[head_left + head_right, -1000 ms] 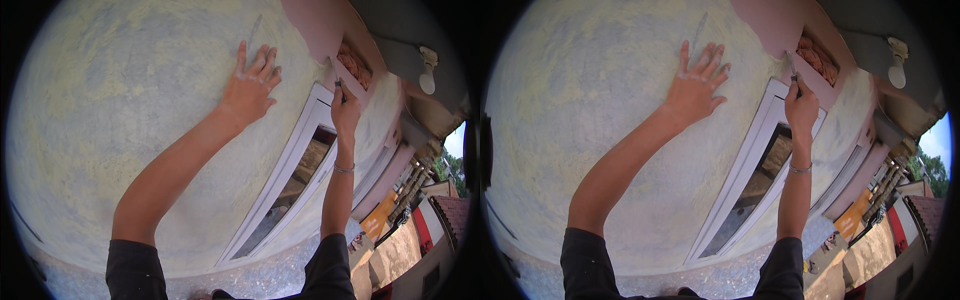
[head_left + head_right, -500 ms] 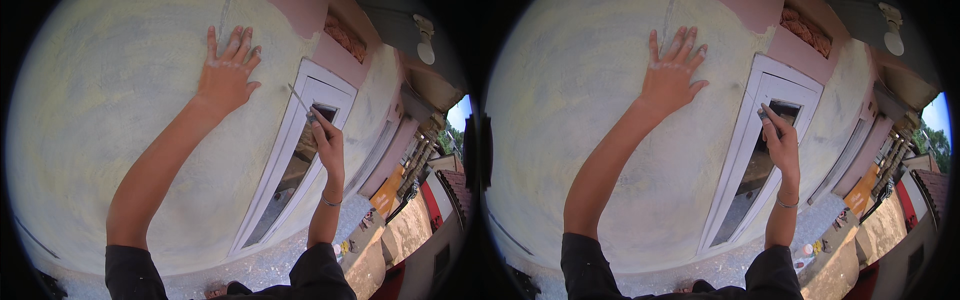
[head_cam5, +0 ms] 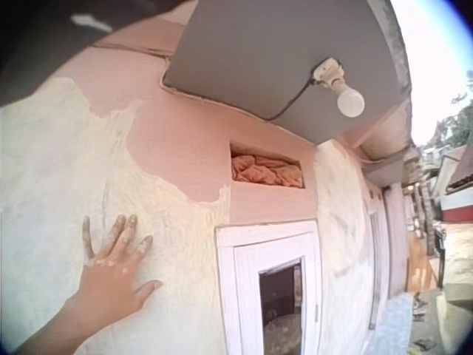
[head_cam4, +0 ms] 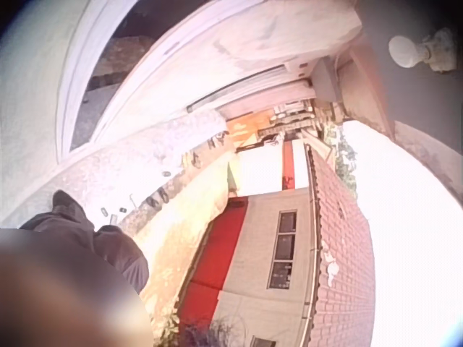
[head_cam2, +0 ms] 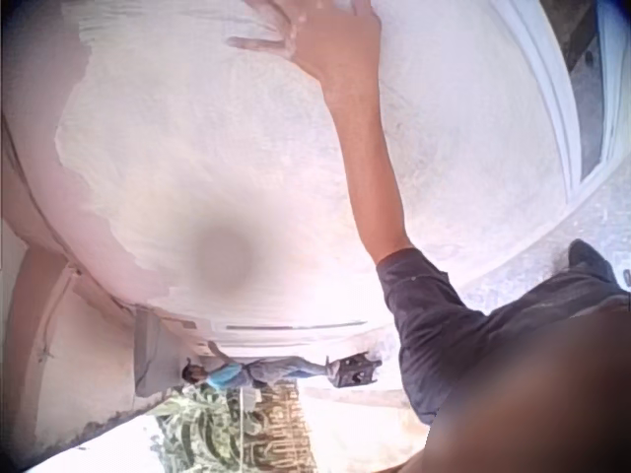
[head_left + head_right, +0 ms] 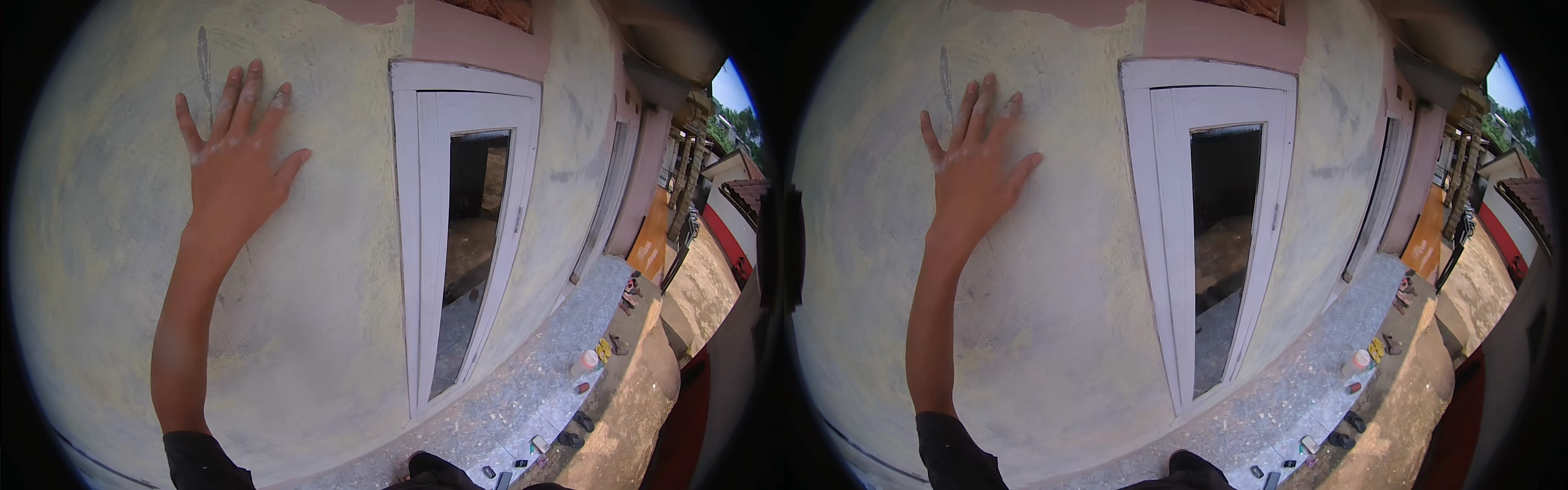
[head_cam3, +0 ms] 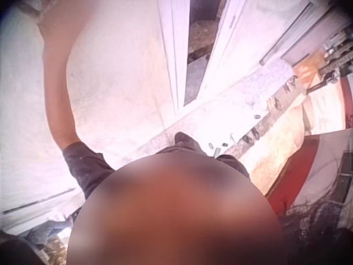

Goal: The person uses a putty knife to apply and smooth a light-colored plaster-like material onto an exterior wall around a white window frame. The person repeatedly spreads and levels the material along the top and side edges of the window, working in small sections.

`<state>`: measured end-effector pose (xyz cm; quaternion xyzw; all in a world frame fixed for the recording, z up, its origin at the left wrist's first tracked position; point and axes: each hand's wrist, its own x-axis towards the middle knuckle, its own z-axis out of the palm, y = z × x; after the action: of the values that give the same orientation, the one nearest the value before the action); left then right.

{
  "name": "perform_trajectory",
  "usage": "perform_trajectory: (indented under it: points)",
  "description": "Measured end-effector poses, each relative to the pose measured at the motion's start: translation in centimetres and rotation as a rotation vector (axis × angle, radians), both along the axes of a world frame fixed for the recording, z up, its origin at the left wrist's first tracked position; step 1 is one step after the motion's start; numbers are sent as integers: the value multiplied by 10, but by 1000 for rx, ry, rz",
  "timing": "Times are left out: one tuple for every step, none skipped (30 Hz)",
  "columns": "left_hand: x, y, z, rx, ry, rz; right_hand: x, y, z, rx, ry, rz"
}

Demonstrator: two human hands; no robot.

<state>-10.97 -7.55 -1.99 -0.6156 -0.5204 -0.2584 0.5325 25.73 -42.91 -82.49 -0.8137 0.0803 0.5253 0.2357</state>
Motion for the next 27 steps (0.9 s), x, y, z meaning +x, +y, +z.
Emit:
perform_trajectory:
  points:
    - [-1,-2,2,-1,-12,14,-2,-2,-1,-47,-61,66]
    - [-2,-4,2,-3,0,8,-6,-4,-5,-99,-120,128]
    - [-2,-4,3,-2,5,13,-10,-7,-10,-143,-185,174]
    - [-3,-5,3,-9,0,31,-15,-9,-18,-180,-250,212]
    - [-4,-4,3,3,12,32,-18,-8,-25,-203,-321,245]
    - [-4,-4,2,0,14,46,-19,-1,-30,-201,-401,267]
    - [-4,-3,2,14,23,44,-18,12,-31,-163,-493,268]
    - [-3,-3,2,7,21,71,-12,33,-26,-86,-561,231]
    - [-2,-2,2,19,26,79,-6,62,-13,-10,-552,166]
    - [-2,-2,2,29,27,95,9,107,9,361,-530,18]
    - [-1,-1,4,33,36,104,21,157,40,653,-432,-137]
    - [0,-2,3,30,34,119,33,196,80,971,-288,-149]
    - [0,-2,4,23,32,140,40,235,124,1136,-224,-155]
    - [0,-2,4,30,38,129,44,266,171,1291,-173,-165]
    - [0,-2,5,34,42,127,43,290,218,1341,-142,-152]
    - [-1,-2,4,14,27,157,40,303,262,1514,-103,-107]
    - [-1,-2,3,32,48,122,34,309,301,1524,-96,-72]
    - [-2,-1,3,42,53,114,27,317,335,1595,-79,-24]
    - [-2,0,2,60,63,134,19,321,362,1682,-60,24]
    - [-2,0,2,50,57,117,11,324,383,1700,-21,73]
    - [-2,0,2,47,57,129,4,329,399,1731,21,123]
    - [-3,0,2,70,82,139,-4,332,410,1747,60,154]
    - [-3,0,3,50,67,133,-12,336,418,1787,86,203]
    - [-3,-1,3,55,74,126,-19,339,424,1811,109,236]
    - [-3,-2,4,54,77,147,-25,340,430,1828,131,267]
    - [-4,-3,4,54,89,103,-30,342,437,1848,154,292]
    - [-4,-4,5,52,96,85,-35,341,445,1853,143,309]
